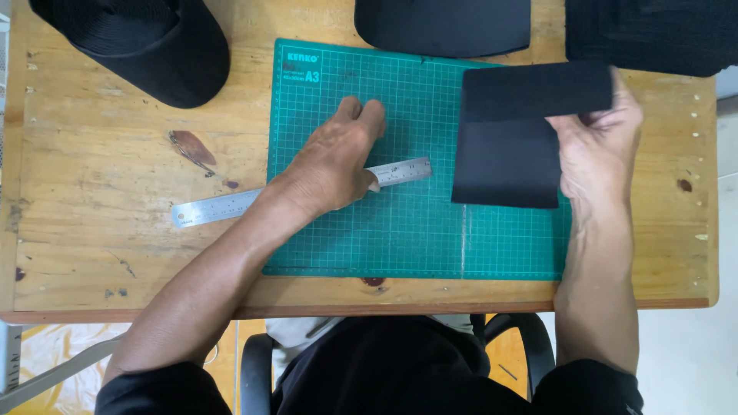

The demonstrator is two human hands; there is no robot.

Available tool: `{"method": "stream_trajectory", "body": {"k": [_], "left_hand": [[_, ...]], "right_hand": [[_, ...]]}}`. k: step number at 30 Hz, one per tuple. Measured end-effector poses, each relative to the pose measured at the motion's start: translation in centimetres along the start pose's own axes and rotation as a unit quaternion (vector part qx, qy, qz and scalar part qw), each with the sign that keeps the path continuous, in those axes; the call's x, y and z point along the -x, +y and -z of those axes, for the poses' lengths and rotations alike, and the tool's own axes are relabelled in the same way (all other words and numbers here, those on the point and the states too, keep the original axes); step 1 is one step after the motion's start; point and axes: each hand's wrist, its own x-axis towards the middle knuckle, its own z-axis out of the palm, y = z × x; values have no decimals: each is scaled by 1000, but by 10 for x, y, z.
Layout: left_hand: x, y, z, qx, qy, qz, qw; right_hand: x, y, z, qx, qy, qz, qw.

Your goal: The person measures and cuts a piece of black fabric using a metal ruler and a red utility knife on a green cutting mat. They align the ruler to mark straight lines and slice through the material to create rectangular pieces.

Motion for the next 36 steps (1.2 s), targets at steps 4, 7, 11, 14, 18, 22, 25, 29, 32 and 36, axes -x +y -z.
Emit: {"method": "stream_trajectory", "body": {"k": [4, 7, 11, 14, 18, 22, 25, 29, 32, 36], "left_hand": [[0, 4, 8, 41, -37, 53, 997], [1, 3, 11, 60, -48, 62, 995], [1, 0, 13, 73, -62, 68, 993], [-1, -5, 12, 65, -66, 48, 995], [3, -2, 19, 157, -104, 14, 982], [4, 4, 30, 269, -120, 56, 954], [2, 9, 28, 310, -107, 75, 942], [0, 15, 14, 245, -122, 88, 958], [-6, 1, -6, 219, -53, -14, 974], [-11, -6, -13, 67, -33, -67, 995]], "right_hand": [[8, -16, -15, 51, -54, -91, 993], [9, -25, -21, 32, -36, -119, 992], [9, -14, -19, 45, -34, -123, 991], [9, -2, -18, 75, -61, -55, 994], [14, -2, -27, 113, -83, -42, 989], [23, 2, -43, 63, -91, -33, 993], [32, -8, -64, -42, -81, -41, 995], [42, -21, -74, -15, -153, 40, 987], [44, -36, -66, 60, -176, -13, 982], [43, -62, -50, 275, -142, 69, 948]]}}
